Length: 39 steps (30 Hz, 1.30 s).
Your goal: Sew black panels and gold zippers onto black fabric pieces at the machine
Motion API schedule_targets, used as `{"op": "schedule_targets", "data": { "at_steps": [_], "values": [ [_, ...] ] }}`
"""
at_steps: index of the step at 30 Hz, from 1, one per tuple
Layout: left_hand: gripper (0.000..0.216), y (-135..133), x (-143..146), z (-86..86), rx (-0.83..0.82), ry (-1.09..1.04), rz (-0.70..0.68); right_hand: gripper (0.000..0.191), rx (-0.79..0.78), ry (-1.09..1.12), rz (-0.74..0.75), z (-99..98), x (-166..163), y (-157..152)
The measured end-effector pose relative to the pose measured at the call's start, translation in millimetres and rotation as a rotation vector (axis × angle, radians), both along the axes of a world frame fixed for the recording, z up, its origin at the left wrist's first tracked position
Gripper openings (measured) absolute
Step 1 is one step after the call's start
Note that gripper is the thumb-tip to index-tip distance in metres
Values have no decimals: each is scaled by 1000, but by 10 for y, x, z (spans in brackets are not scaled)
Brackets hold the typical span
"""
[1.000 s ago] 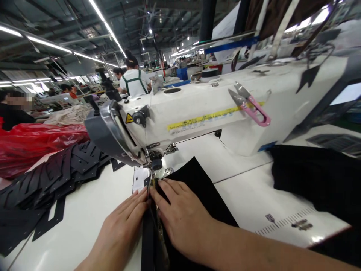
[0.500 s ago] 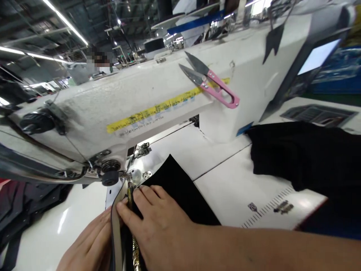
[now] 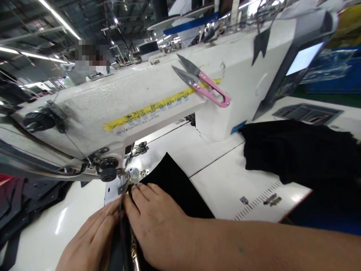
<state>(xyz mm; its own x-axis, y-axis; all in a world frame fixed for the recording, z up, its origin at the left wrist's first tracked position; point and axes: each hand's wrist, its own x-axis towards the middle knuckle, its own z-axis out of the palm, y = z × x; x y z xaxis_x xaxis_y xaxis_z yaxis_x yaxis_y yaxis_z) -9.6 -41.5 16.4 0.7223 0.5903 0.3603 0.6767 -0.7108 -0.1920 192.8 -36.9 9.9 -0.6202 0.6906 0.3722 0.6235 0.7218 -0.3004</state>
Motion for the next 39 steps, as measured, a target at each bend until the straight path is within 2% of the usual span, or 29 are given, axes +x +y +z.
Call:
{"op": "schedule_targets", "data": {
  "at_steps": [7,14,21,25,29,34,39],
  "values": [
    [34,-80,78,-7,-11,-46,9,48,-45,-117,26,-1,23,-61],
    [33,-75,108,-89,114,-181,36,54,54,-149,57,-19,16,-68],
    [36,-78,66,-85,97,-145,-13,53,106,-240,105,-10,13,-27],
    [36,10,77,-89,78,-154,-47,53,134,-221,97,-34,11,45],
    [40,154,116,-127,79,-242,-2,55,162,-176,67,-62,14,172],
    [35,258,88,-148,77,-152,-39,59,154,-114,113,-65,32,291],
    [38,271,65,-312,121,-235,-28,60,183,-145,134,-67,34,318]
  ]
}}
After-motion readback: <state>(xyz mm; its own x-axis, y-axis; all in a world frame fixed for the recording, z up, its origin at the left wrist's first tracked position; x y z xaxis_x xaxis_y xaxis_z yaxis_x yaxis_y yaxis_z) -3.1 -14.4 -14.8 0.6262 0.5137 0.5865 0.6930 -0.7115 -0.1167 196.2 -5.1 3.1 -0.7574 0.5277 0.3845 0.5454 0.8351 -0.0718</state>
